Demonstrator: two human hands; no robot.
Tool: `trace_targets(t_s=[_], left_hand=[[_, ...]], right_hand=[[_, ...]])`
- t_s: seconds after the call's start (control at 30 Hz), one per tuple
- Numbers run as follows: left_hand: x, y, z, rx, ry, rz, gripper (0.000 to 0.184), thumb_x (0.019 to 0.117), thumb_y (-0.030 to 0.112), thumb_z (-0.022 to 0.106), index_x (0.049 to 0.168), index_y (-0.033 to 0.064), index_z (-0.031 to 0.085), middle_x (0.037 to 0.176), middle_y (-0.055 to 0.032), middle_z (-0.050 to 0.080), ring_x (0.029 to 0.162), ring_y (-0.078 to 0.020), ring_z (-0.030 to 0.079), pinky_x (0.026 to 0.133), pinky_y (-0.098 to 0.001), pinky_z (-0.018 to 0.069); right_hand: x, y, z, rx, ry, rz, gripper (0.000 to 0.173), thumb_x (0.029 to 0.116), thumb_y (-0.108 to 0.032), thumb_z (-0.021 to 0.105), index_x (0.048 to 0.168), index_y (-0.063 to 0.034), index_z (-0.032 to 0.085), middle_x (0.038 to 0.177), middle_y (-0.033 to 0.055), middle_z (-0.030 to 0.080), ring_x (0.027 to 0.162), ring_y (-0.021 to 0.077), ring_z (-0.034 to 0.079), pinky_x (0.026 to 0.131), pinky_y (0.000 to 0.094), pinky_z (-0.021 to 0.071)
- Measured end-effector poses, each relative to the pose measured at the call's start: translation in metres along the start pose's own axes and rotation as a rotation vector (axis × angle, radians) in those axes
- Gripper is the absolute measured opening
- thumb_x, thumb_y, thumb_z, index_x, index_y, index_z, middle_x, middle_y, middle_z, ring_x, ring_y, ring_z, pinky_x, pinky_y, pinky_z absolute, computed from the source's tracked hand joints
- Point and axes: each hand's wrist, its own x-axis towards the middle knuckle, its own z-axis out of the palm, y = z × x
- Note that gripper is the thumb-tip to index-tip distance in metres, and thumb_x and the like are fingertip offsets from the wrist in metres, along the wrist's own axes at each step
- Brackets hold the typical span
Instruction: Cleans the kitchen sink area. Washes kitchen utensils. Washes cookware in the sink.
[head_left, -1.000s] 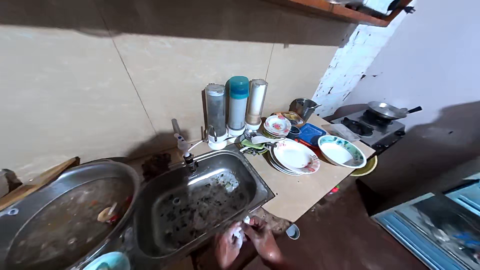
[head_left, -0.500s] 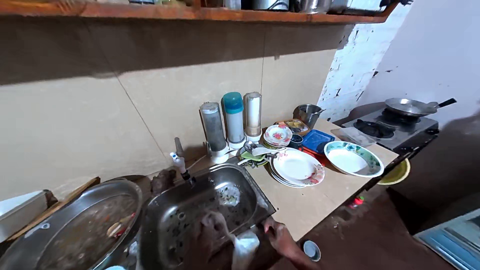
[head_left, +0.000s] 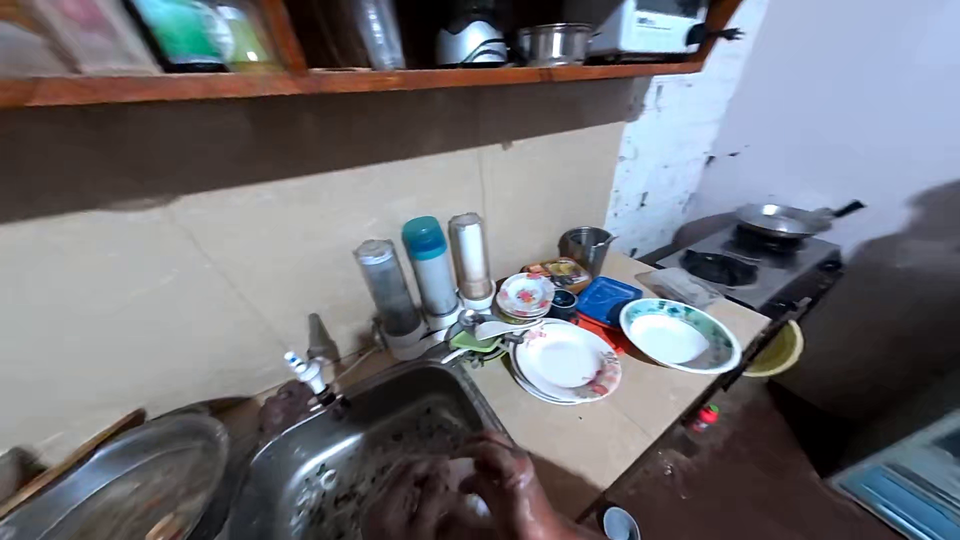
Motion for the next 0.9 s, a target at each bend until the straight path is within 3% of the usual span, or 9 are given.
trace_targets(t_s=[0.1, 0.23, 0.33, 0.47, 0.53, 0.63, 0.7, 0.8, 0.9], left_hand=[[0.000, -0.003, -0.003, -0.063, 0.085, -0.025, 0.018, 0.0946, 0.006, 0.061, 0.097, -0.0101, 0.069, 0.092, -0.0098, 0.072, 0.088, 0.0025, 0.067, 0.082, -0.0136, 0.0546], [-0.006, -0.015, 0.005, -0.198, 0.018, -0.049, 0.034, 0.0919, 0.009, 0.069, 0.118, -0.0097, 0.060, 0.102, -0.0115, 0.069, 0.084, -0.0032, 0.067, 0.075, -0.0180, 0.0577], [-0.009, -0.027, 0.007, -0.172, -0.004, -0.052, 0.025, 0.0899, 0.009, 0.068, 0.107, -0.0089, 0.067, 0.100, -0.0135, 0.067, 0.075, -0.0021, 0.063, 0.068, -0.0146, 0.0541], [-0.009, -0.032, -0.012, -0.089, -0.120, -0.033, 0.019, 0.0939, 0.013, 0.064, 0.101, -0.0032, 0.070, 0.102, -0.0137, 0.069, 0.084, -0.0086, 0.064, 0.074, -0.0193, 0.0538], [-0.010, -0.033, -0.021, -0.120, -0.224, -0.046, 0.018, 0.0963, 0.014, 0.061, 0.103, -0.0020, 0.068, 0.102, -0.0130, 0.070, 0.094, -0.0135, 0.067, 0.086, -0.0277, 0.0545], [-0.016, -0.041, -0.020, -0.167, -0.437, -0.119, 0.032, 0.0949, 0.013, 0.064, 0.121, -0.0056, 0.060, 0.100, -0.0153, 0.069, 0.090, -0.0181, 0.068, 0.086, -0.0335, 0.0563], [-0.024, -0.055, -0.009, -0.089, -0.582, -0.229, 0.047, 0.0963, 0.023, 0.068, 0.134, -0.0027, 0.058, 0.097, -0.0170, 0.069, 0.086, -0.0257, 0.068, 0.082, -0.0426, 0.0568], [-0.034, -0.078, 0.006, 0.202, -0.878, -0.380, 0.037, 0.1013, 0.029, 0.060, 0.119, -0.0034, 0.067, 0.106, -0.0247, 0.070, 0.099, -0.0417, 0.068, 0.089, -0.0608, 0.0519], [-0.039, -0.093, 0.009, 0.366, -1.077, -0.475, 0.032, 0.1038, 0.025, 0.055, 0.115, -0.0020, 0.068, 0.114, -0.0260, 0.069, 0.111, -0.0449, 0.065, 0.095, -0.0636, 0.0480]], right_hand=[[0.005, 0.004, -0.001, 0.156, 0.035, 0.049, 0.016, 0.0841, 0.000, 0.074, 0.100, 0.0027, 0.073, 0.113, 0.0101, 0.069, 0.100, 0.0049, 0.067, 0.085, 0.0190, 0.0572], [0.011, 0.002, 0.008, 0.236, -0.026, 0.012, 0.012, 0.0959, -0.009, 0.065, 0.102, -0.0036, 0.074, 0.114, 0.0022, 0.067, 0.105, 0.0013, 0.063, 0.090, 0.0204, 0.0562], [0.015, -0.010, 0.014, 0.208, -0.087, 0.059, 0.016, 0.0998, -0.010, 0.058, 0.098, -0.0018, 0.072, 0.094, -0.0016, 0.071, 0.088, -0.0002, 0.066, 0.080, 0.0203, 0.0579], [0.016, -0.015, 0.019, 0.212, -0.013, 0.189, 0.016, 0.0983, -0.005, 0.054, 0.091, -0.0090, 0.068, 0.080, -0.0093, 0.070, 0.073, -0.0016, 0.065, 0.070, 0.0193, 0.0573], [0.023, -0.014, 0.018, 0.257, 0.039, 0.221, 0.021, 0.0991, -0.007, 0.051, 0.088, -0.0156, 0.067, 0.075, -0.0120, 0.067, 0.067, -0.0012, 0.063, 0.064, 0.0191, 0.0556], [0.039, -0.022, 0.012, 0.398, 0.085, 0.262, 0.026, 0.1036, -0.009, 0.043, 0.088, -0.0154, 0.063, 0.070, -0.0069, 0.068, 0.060, 0.0037, 0.064, 0.059, 0.0215, 0.0562], [0.048, -0.031, 0.009, 0.499, 0.099, 0.287, 0.027, 0.1041, -0.008, 0.040, 0.088, -0.0146, 0.061, 0.070, -0.0030, 0.070, 0.060, 0.0059, 0.066, 0.060, 0.0225, 0.0579], [0.054, -0.039, 0.004, 0.584, 0.120, 0.272, 0.024, 0.0989, -0.003, 0.043, 0.092, -0.0135, 0.063, 0.071, 0.0000, 0.072, 0.060, 0.0083, 0.068, 0.059, 0.0234, 0.0589], [0.060, -0.034, -0.008, 0.610, 0.108, 0.171, 0.023, 0.0993, -0.006, 0.043, 0.093, -0.0170, 0.062, 0.073, -0.0006, 0.070, 0.063, 0.0093, 0.068, 0.061, 0.0248, 0.0588]])
